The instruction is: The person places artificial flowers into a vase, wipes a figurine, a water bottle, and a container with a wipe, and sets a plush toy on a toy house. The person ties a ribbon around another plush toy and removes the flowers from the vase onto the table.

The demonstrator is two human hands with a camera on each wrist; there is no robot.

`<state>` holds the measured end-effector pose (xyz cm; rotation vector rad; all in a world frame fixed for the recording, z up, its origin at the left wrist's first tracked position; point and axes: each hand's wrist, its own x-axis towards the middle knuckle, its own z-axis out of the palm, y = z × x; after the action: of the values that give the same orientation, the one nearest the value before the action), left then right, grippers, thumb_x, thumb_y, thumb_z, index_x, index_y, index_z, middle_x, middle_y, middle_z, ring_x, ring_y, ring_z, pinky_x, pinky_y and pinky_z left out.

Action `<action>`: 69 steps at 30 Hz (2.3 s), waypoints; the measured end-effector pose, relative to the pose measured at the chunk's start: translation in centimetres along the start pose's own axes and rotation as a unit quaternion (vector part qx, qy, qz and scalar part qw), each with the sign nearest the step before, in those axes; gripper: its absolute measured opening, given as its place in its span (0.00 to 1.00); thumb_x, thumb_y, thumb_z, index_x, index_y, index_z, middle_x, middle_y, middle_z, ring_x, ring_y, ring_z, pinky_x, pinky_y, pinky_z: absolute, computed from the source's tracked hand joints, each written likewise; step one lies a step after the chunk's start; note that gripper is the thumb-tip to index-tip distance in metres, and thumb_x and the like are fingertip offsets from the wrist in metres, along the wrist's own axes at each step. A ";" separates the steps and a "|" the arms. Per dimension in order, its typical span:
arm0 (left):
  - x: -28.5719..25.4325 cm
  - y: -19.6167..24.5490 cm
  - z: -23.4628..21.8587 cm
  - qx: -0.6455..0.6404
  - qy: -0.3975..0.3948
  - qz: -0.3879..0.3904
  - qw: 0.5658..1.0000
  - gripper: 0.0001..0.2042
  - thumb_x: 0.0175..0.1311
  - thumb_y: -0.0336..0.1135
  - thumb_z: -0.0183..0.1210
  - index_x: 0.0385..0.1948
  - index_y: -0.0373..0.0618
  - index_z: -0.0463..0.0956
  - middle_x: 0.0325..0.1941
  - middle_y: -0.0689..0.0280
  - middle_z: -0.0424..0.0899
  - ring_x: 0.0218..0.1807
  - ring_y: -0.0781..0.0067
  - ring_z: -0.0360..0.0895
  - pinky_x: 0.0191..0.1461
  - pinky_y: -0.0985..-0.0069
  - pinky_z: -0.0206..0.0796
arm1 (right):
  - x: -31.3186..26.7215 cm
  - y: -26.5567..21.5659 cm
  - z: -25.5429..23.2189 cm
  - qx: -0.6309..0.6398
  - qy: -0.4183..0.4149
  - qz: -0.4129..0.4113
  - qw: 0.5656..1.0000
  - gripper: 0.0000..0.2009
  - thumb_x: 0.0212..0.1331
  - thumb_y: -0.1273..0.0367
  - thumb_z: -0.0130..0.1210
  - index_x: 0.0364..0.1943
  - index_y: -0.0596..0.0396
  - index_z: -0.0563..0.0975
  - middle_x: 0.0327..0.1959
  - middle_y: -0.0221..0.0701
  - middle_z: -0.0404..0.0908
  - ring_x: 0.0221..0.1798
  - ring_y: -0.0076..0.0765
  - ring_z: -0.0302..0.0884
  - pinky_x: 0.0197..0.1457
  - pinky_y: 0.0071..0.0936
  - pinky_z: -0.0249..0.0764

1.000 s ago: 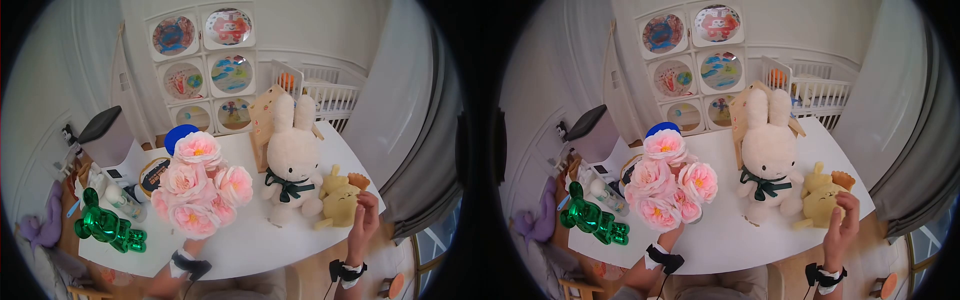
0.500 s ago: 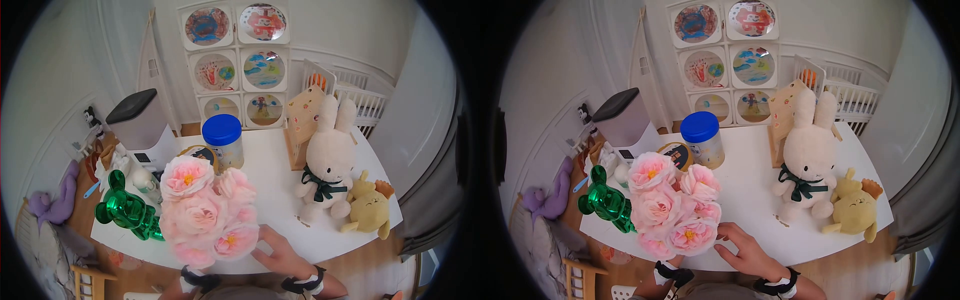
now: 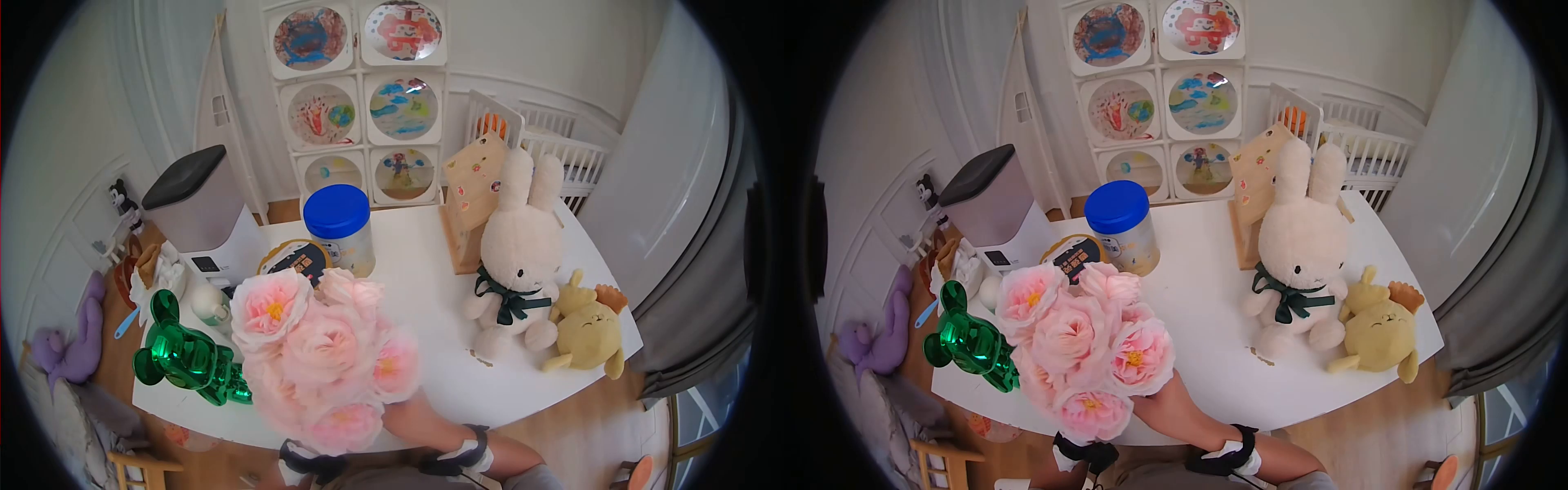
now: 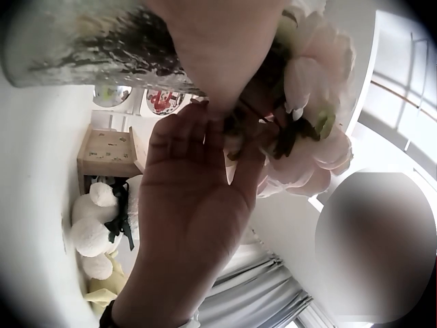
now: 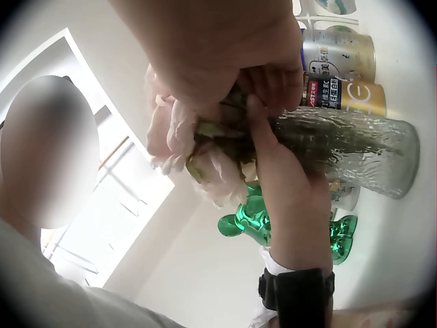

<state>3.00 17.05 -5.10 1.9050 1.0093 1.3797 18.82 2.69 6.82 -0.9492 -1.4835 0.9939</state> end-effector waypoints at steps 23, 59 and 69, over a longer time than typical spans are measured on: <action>-1.8 -0.7 -1.0 -0.040 0.007 -0.028 0.999 0.24 0.62 0.35 0.65 0.58 0.42 0.68 0.57 0.64 0.75 0.57 0.67 0.73 0.63 0.66 0.65 | 2.6 -1.0 -0.8 0.007 0.179 -0.099 0.979 0.14 0.63 0.77 0.54 0.52 0.64 0.76 0.49 0.34 0.81 0.53 0.27 0.77 0.54 0.28 0.74; -5.9 -2.7 1.2 -0.136 -0.005 -0.110 0.985 0.23 0.64 0.36 0.63 0.58 0.43 0.68 0.56 0.64 0.75 0.56 0.67 0.73 0.62 0.66 0.65 | 3.0 2.3 -10.5 -0.358 0.090 0.142 0.918 0.17 0.63 0.71 0.54 0.54 0.64 0.75 0.47 0.52 0.80 0.46 0.59 0.79 0.53 0.42 0.74; -7.0 -2.7 1.3 -0.158 0.015 -0.126 0.979 0.22 0.64 0.36 0.63 0.58 0.43 0.67 0.55 0.64 0.75 0.55 0.67 0.73 0.62 0.66 0.66 | -6.7 0.8 -11.3 -0.454 -0.093 0.134 0.876 0.19 0.55 0.76 0.58 0.53 0.57 0.74 0.58 0.46 0.72 0.65 0.54 0.66 0.65 0.40 0.67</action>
<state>2.32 12.61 -11.27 1.4755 0.9441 1.3320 30.89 -2.20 4.85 -1.8022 -2.0723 0.5413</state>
